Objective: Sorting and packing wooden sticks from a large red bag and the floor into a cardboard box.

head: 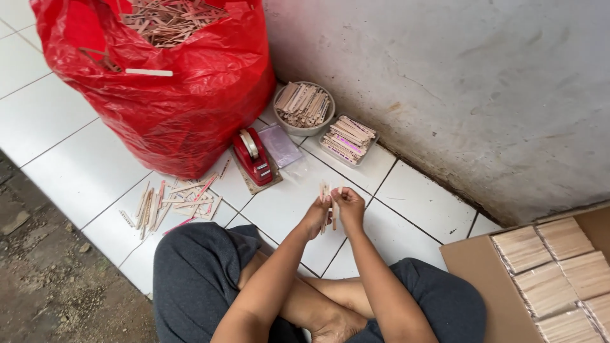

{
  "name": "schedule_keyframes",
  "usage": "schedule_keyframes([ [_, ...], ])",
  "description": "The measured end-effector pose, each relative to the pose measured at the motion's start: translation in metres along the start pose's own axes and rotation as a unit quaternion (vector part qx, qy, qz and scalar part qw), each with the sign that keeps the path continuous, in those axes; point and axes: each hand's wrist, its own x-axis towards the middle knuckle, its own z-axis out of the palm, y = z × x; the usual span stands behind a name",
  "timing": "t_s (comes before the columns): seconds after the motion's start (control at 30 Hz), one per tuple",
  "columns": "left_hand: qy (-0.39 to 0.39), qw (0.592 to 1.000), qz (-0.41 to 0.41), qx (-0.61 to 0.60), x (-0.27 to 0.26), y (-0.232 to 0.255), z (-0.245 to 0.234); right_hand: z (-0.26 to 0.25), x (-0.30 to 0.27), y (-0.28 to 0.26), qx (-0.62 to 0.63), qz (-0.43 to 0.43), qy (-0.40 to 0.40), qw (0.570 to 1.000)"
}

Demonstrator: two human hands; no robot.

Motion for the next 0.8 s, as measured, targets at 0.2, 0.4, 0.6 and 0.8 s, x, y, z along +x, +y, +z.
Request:
schedule_keyframes([
  [0.2,-0.003,0.987,0.037,0.16,-0.003,-0.002,0.001,-0.003,0.005,0.012,0.162,0.144,0.022,0.976],
  [0.4,0.052,0.961,0.058,0.267,0.019,-0.005,-0.022,-0.003,0.013,0.02,0.113,0.137,0.026,0.984],
  [0.6,0.059,0.958,0.081,0.27,-0.008,0.026,-0.02,-0.001,0.017,0.046,-0.026,0.05,-0.038,0.998],
  [0.8,0.021,0.956,0.079,0.281,-0.017,0.033,-0.013,-0.001,0.017,0.044,-0.012,0.024,-0.066,0.997],
])
